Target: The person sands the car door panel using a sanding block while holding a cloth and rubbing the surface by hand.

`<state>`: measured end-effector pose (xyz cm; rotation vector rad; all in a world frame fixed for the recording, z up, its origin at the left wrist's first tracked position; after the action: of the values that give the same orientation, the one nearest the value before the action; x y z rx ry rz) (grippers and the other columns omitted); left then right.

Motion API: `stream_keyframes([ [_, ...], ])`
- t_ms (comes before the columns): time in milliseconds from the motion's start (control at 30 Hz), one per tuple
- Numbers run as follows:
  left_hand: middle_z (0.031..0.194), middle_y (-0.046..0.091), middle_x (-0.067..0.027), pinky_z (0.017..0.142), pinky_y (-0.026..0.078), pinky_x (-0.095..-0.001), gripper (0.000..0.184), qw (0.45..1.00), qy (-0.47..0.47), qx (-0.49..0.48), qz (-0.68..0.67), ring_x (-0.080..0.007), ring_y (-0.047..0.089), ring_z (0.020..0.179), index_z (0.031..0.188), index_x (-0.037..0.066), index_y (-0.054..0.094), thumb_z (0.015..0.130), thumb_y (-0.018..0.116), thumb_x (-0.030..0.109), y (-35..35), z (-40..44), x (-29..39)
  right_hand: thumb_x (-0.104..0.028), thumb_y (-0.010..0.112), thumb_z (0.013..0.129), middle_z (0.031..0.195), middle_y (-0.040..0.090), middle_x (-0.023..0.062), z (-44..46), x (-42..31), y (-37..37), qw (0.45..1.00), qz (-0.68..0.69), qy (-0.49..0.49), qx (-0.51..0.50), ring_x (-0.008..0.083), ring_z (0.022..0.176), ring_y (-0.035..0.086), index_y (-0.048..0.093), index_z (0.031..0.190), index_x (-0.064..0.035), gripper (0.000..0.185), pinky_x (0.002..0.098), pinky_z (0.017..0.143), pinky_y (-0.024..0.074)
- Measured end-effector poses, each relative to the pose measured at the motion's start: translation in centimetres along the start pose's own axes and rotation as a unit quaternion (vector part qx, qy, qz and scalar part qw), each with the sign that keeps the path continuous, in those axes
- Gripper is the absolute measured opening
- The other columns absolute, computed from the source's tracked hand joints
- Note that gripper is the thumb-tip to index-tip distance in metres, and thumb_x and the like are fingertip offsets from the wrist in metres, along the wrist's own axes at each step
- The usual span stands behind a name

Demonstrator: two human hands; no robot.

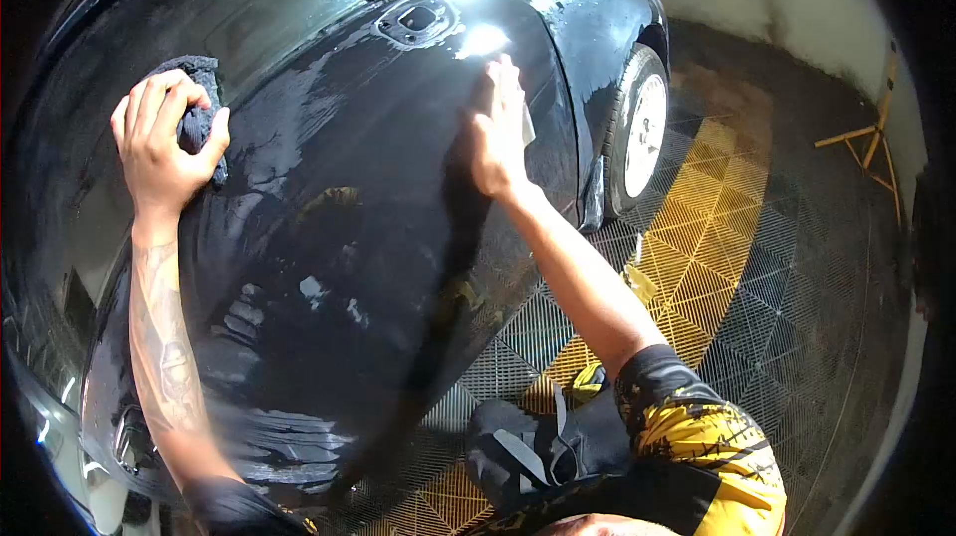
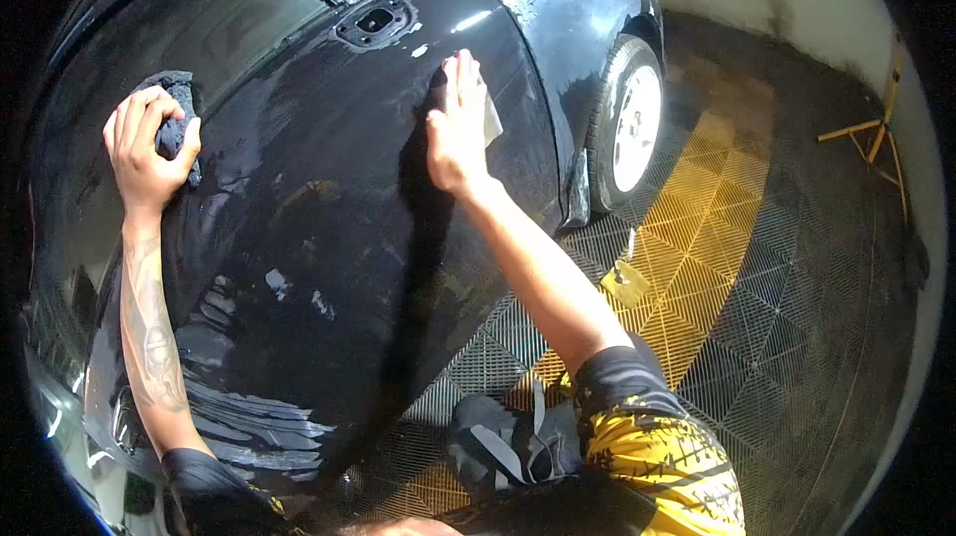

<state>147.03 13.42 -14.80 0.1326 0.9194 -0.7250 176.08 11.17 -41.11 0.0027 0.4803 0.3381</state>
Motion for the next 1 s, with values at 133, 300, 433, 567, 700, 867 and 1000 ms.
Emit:
stream_keyframes([
  [133, 0.098, 0.062, -0.0001, 0.096, 0.040, -0.0388, 0.021, 1.000, 0.004, 0.004, -0.007, -0.0222, 0.061, 0.102, 0.084, 0.015, 0.061, 0.074, 0.078, 0.021, 0.1, -0.1, -0.2, -0.024, 0.032, 0.102, 0.165, 0.009, 0.0290, 4.8, 3.3, -0.8, 0.995, -0.009, 0.092, 0.037, 0.0447, 0.153, 0.009, 0.020, 0.156, 0.0064, 0.063, 0.0514, 0.124, 0.0070],
  [300, 0.099, 0.063, 0.0000, 0.096, 0.040, -0.0386, 0.020, 1.000, -0.007, -0.005, -0.001, -0.0215, 0.061, 0.103, 0.085, 0.015, 0.061, 0.075, 0.078, 0.021, 0.2, -0.1, -0.3, -0.020, 0.035, 0.100, 0.165, 0.007, 0.0286, 0.0, -1.6, 0.9, 0.999, -0.016, 0.032, 0.015, 0.0465, 0.153, 0.005, 0.015, 0.157, 0.0071, 0.066, 0.0538, 0.124, 0.0053],
  [433, 0.099, 0.063, 0.0001, 0.095, 0.040, -0.0387, 0.020, 1.000, 0.002, 0.006, -0.003, -0.0213, 0.061, 0.103, 0.085, 0.014, 0.061, 0.075, 0.078, 0.021, 0.2, -0.1, -0.2, -0.019, 0.034, 0.100, 0.164, 0.007, 0.0313, 2.5, 1.1, 0.0, 0.996, -0.062, 0.050, 0.027, 0.0482, 0.152, 0.008, 0.016, 0.157, 0.0075, 0.065, 0.0558, 0.123, 0.0097],
  [567, 0.102, 0.065, -0.0019, 0.097, 0.041, -0.0400, 0.022, 1.000, -0.005, -0.010, -0.011, -0.0245, 0.062, 0.104, 0.090, 0.013, 0.063, 0.076, 0.078, 0.021, 0.3, -0.4, -0.6, -0.015, 0.032, 0.099, 0.163, 0.017, 0.0306, 6.0, 2.9, -1.7, 0.982, 0.054, 0.100, 0.151, 0.0444, 0.153, 0.013, 0.022, 0.157, 0.0040, 0.061, 0.0534, 0.123, 0.0131],
  [700, 0.110, 0.068, -0.0033, 0.098, 0.042, -0.0410, 0.028, 1.000, -0.006, -0.011, -0.025, -0.0256, 0.062, 0.110, 0.098, 0.013, 0.065, 0.077, 0.080, 0.025, 0.0, -0.1, -0.4, -0.020, 0.038, 0.097, 0.165, 0.022, 0.0207, -1.9, -2.5, -4.0, 0.971, 0.163, 0.046, 0.166, 0.0318, 0.155, 0.015, 0.022, 0.158, 0.0019, 0.067, 0.0438, 0.125, 0.0102],
  [867, 0.109, 0.069, -0.0035, 0.097, 0.042, -0.0413, 0.033, 0.995, -0.022, -0.096, 0.011, -0.0238, 0.063, 0.108, 0.100, 0.012, 0.069, 0.077, 0.082, 0.033, 1.4, 1.3, 1.2, -0.022, 0.041, 0.099, 0.144, 0.049, 0.0272, -12.1, 2.0, -10.8, 0.943, 0.201, 0.209, 0.164, 0.0360, 0.135, 0.045, 0.033, 0.150, 0.0107, 0.061, 0.0448, 0.116, 0.0300],
  [1000, 0.098, 0.070, -0.0003, 0.095, 0.042, -0.0416, 0.027, 0.994, 0.086, -0.050, -0.045, -0.0205, 0.065, 0.100, 0.092, 0.017, 0.069, 0.077, 0.080, 0.035, 4.6, 4.7, 7.7, -0.020, 0.042, 0.099, 0.106, 0.063, 0.0294, -19.8, 10.7, -16.9, 0.944, 0.004, 0.321, 0.076, 0.0421, 0.092, 0.059, 0.051, 0.133, 0.0125, 0.048, 0.0481, 0.088, 0.0478],
])
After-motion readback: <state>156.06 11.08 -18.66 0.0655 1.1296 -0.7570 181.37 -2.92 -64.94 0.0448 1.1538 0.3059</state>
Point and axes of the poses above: each hand's wrist, its own z-axis towards the middle knuckle, its own y-axis out of the palm, x = y × z, the point moved 4 cm from there along z, towards the middle knuckle
